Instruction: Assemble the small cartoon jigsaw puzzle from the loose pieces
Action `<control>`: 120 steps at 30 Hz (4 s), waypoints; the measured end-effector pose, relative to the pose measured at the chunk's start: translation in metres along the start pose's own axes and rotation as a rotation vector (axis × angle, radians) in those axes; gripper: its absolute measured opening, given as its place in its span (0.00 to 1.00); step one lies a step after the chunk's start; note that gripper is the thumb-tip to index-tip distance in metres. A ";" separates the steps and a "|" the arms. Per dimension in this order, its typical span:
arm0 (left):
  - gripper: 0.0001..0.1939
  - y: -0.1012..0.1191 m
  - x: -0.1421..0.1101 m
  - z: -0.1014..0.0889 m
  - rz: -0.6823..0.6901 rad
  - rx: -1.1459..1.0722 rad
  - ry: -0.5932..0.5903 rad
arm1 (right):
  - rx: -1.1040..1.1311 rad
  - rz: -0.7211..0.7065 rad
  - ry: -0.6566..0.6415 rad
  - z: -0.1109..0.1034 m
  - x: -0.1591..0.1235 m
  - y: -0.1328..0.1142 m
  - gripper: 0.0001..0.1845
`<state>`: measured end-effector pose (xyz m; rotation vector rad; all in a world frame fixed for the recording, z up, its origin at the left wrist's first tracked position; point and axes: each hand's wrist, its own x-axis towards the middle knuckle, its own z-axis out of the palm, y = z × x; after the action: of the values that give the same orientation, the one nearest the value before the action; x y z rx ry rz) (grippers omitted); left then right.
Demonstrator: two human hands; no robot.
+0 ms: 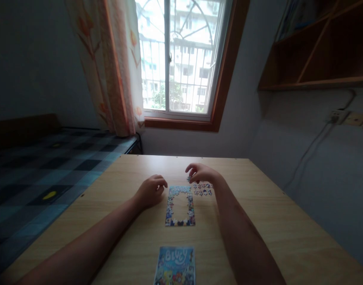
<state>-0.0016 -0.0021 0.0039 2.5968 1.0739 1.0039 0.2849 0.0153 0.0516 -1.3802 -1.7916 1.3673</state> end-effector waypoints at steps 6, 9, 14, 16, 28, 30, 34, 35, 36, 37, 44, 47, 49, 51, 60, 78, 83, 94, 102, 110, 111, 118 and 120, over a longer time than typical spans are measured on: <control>0.18 0.009 -0.003 0.000 0.133 0.048 -0.127 | -0.130 0.077 -0.105 0.019 0.007 -0.005 0.14; 0.18 0.009 -0.003 -0.001 0.137 0.068 -0.172 | -0.179 0.152 -0.140 0.029 0.009 -0.007 0.14; 0.21 0.009 -0.003 -0.001 0.136 0.082 -0.216 | -0.296 0.210 -0.122 0.041 0.012 -0.010 0.13; 0.21 0.008 -0.003 0.000 0.129 0.079 -0.218 | -0.321 0.216 -0.108 0.044 0.015 -0.009 0.13; 0.23 0.004 -0.003 0.005 0.101 0.050 -0.218 | -0.534 0.212 -0.025 0.053 0.017 -0.010 0.12; 0.23 0.003 -0.003 0.006 0.100 0.044 -0.216 | -0.563 0.199 -0.014 0.053 0.016 -0.010 0.12; 0.22 0.003 -0.003 0.005 0.096 0.043 -0.217 | -0.614 0.194 -0.021 0.054 0.017 -0.008 0.10; 0.22 0.003 -0.003 0.005 0.095 0.043 -0.219 | -0.628 0.198 -0.027 0.054 0.018 -0.007 0.10; 0.22 0.003 -0.003 0.005 0.095 0.043 -0.221 | -0.640 0.201 -0.032 0.053 0.018 -0.006 0.10; 0.22 0.003 -0.003 0.005 0.093 0.043 -0.220 | -0.645 0.204 -0.035 0.052 0.018 -0.006 0.10; 0.22 0.003 -0.003 0.004 0.094 0.036 -0.223 | -0.639 0.206 -0.015 0.042 0.014 -0.008 0.09; 0.23 0.004 -0.003 0.004 0.089 0.041 -0.225 | -0.624 0.247 -0.030 0.043 0.014 -0.008 0.10; 0.23 0.004 -0.003 0.003 0.091 0.041 -0.223 | -0.611 0.264 -0.042 0.045 0.014 -0.007 0.11; 0.23 0.004 -0.003 0.004 0.097 0.040 -0.221 | -0.613 0.271 -0.046 0.047 0.015 -0.007 0.11; 0.23 0.005 -0.002 0.003 0.080 0.031 -0.226 | -0.662 0.282 -0.063 0.049 0.014 -0.010 0.11; 0.24 0.003 -0.002 0.003 0.051 -0.041 -0.198 | -0.391 0.138 0.324 -0.006 -0.011 -0.015 0.15; 0.21 -0.006 -0.001 0.009 0.004 -0.070 -0.135 | -0.334 0.217 0.415 -0.038 -0.032 -0.008 0.13; 0.18 -0.019 0.004 0.011 -0.075 0.034 0.008 | -0.506 0.323 0.483 -0.050 -0.011 0.037 0.07; 0.18 -0.027 0.006 0.011 -0.226 0.025 0.050 | -0.547 0.256 0.662 -0.049 0.008 0.067 0.23; 0.18 -0.025 0.007 0.010 -0.261 0.030 0.033 | -0.521 0.148 0.750 -0.048 0.012 0.107 0.29; 0.18 -0.025 0.007 0.010 -0.262 0.031 0.034 | -0.505 0.124 0.753 -0.048 0.013 0.112 0.30; 0.18 -0.024 0.008 0.008 -0.293 0.049 0.009 | -0.348 -0.044 0.830 -0.049 0.022 0.140 0.24; 0.18 -0.023 0.008 0.008 -0.298 0.052 0.007 | -0.301 -0.055 0.826 -0.050 0.024 0.144 0.24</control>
<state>-0.0057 0.0215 -0.0064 2.3753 1.4522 0.9252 0.3778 0.0551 -0.0644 -1.6921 -1.4547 0.3728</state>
